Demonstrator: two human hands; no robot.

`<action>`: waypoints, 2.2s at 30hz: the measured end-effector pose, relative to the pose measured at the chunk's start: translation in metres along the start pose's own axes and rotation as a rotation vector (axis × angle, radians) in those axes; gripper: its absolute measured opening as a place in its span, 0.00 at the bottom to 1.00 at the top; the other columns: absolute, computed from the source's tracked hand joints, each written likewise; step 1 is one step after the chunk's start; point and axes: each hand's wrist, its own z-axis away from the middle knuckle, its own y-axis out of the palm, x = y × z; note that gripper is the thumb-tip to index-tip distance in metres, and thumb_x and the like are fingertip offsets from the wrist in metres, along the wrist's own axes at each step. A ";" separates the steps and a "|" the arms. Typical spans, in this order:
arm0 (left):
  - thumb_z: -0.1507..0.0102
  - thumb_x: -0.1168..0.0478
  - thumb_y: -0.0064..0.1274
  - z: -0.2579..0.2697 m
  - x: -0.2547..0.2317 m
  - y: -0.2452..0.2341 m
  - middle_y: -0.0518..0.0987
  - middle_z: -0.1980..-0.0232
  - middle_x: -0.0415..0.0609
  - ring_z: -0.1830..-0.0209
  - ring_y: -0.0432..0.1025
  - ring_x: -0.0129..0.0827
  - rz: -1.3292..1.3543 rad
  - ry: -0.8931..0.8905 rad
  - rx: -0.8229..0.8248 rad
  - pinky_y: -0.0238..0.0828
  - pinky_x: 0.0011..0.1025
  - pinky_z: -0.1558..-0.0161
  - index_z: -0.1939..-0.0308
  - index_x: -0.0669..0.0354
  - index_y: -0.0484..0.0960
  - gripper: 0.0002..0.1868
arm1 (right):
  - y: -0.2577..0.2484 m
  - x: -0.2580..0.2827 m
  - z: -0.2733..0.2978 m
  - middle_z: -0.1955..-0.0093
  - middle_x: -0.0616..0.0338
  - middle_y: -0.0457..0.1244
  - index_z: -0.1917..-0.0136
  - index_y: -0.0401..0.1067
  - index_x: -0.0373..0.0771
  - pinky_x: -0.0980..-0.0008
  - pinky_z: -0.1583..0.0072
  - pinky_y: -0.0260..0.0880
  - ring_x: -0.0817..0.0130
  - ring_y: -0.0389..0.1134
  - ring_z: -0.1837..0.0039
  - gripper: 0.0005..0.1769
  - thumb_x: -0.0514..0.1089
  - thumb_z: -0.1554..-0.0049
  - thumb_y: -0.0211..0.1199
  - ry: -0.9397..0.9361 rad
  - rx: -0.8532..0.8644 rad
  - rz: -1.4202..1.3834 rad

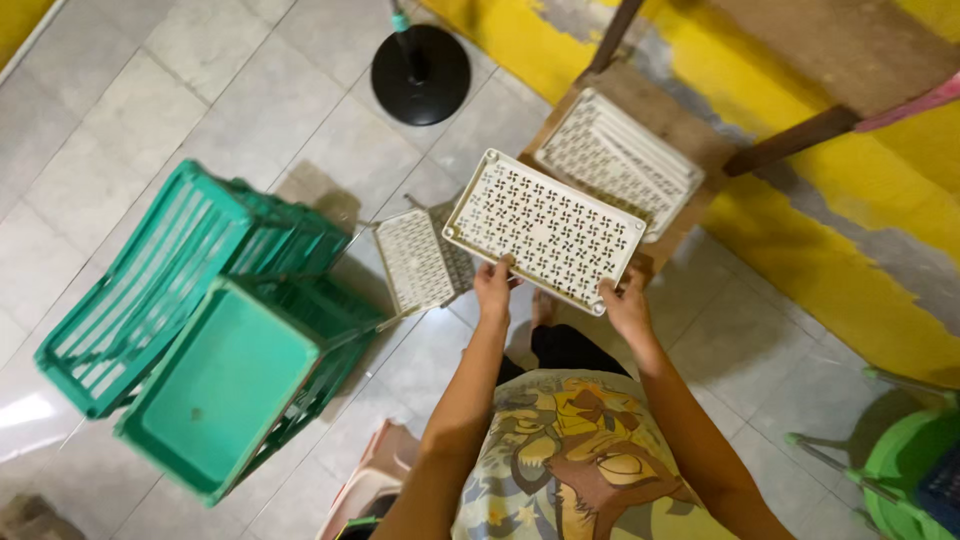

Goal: The person assembles white perforated trays by inserting white plastic legs into corner sockets, then places the assembled trays on a wooden bench. The person then washes hands in a bucket and wipes the tray surface with a dark cloth.

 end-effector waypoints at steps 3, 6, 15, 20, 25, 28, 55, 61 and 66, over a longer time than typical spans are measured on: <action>0.35 0.60 0.57 -0.019 0.020 0.053 0.83 0.58 0.49 0.63 0.78 0.30 -0.021 -0.009 0.042 0.77 0.27 0.68 0.50 0.68 0.80 0.15 | -0.034 -0.013 -0.019 0.54 0.45 0.69 0.31 0.64 0.28 0.61 0.59 0.69 0.59 0.70 0.59 0.27 0.43 0.39 0.64 0.162 0.031 -0.042; 0.34 0.59 0.58 -0.040 0.027 0.099 0.82 0.61 0.49 0.68 0.75 0.30 -0.062 -0.033 0.102 0.75 0.27 0.70 0.50 0.68 0.80 0.15 | -0.052 -0.018 -0.045 0.57 0.48 0.69 0.34 0.68 0.28 0.66 0.64 0.72 0.64 0.71 0.62 0.22 0.39 0.40 0.63 0.125 -0.049 -0.219; 0.34 0.62 0.52 -0.100 0.025 0.195 0.84 0.57 0.54 0.61 0.76 0.35 -0.299 0.095 0.232 0.75 0.33 0.59 0.46 0.71 0.79 0.16 | -0.068 -0.008 -0.136 0.53 0.50 0.71 0.36 0.73 0.34 0.66 0.63 0.76 0.66 0.72 0.62 0.19 0.36 0.42 0.63 0.220 -0.219 -0.164; 0.35 0.59 0.54 -0.117 0.022 0.205 0.82 0.45 0.56 0.46 0.74 0.38 -0.463 0.028 0.261 0.69 0.33 0.43 0.39 0.71 0.74 0.25 | -0.067 -0.002 -0.160 0.55 0.48 0.71 0.37 0.74 0.34 0.65 0.64 0.75 0.63 0.73 0.65 0.18 0.36 0.42 0.63 0.254 -0.232 -0.081; 0.34 0.56 0.58 -0.123 0.029 0.205 0.76 0.36 0.60 0.37 0.70 0.39 -0.530 -0.030 0.259 0.64 0.33 0.36 0.31 0.72 0.65 0.34 | -0.065 -0.002 -0.168 0.56 0.47 0.71 0.38 0.74 0.36 0.65 0.64 0.74 0.61 0.73 0.66 0.17 0.36 0.41 0.61 0.305 -0.249 -0.034; 0.37 0.55 0.53 -0.122 0.032 0.200 0.83 0.40 0.63 0.41 0.76 0.45 -0.569 -0.080 0.243 0.69 0.35 0.40 0.37 0.74 0.78 0.30 | -0.063 -0.002 -0.168 0.58 0.48 0.72 0.38 0.76 0.39 0.65 0.63 0.73 0.62 0.73 0.66 0.16 0.38 0.40 0.61 0.361 -0.230 0.018; 0.30 0.54 0.53 -0.047 0.022 0.043 0.82 0.61 0.50 0.65 0.73 0.36 0.033 -0.207 -0.041 0.71 0.35 0.61 0.49 0.63 0.82 0.15 | 0.067 0.078 -0.090 0.47 0.53 0.67 0.34 0.68 0.35 0.66 0.44 0.71 0.64 0.69 0.46 0.21 0.28 0.41 0.58 -0.531 0.062 -0.013; 0.33 0.56 0.49 0.003 0.010 -0.090 0.84 0.49 0.49 0.51 0.79 0.35 0.159 -0.190 -0.262 0.75 0.35 0.50 0.43 0.59 0.78 0.17 | 0.138 0.101 -0.025 0.50 0.49 0.66 0.40 0.70 0.35 0.62 0.45 0.71 0.57 0.69 0.49 0.16 0.29 0.41 0.58 -0.715 0.302 0.100; 0.32 0.56 0.48 0.043 0.006 -0.181 0.84 0.48 0.49 0.50 0.78 0.35 0.223 -0.224 -0.386 0.75 0.35 0.49 0.41 0.61 0.77 0.19 | 0.193 0.093 0.020 0.51 0.51 0.67 0.41 0.71 0.37 0.60 0.47 0.71 0.57 0.69 0.51 0.16 0.31 0.43 0.60 -0.653 0.398 0.150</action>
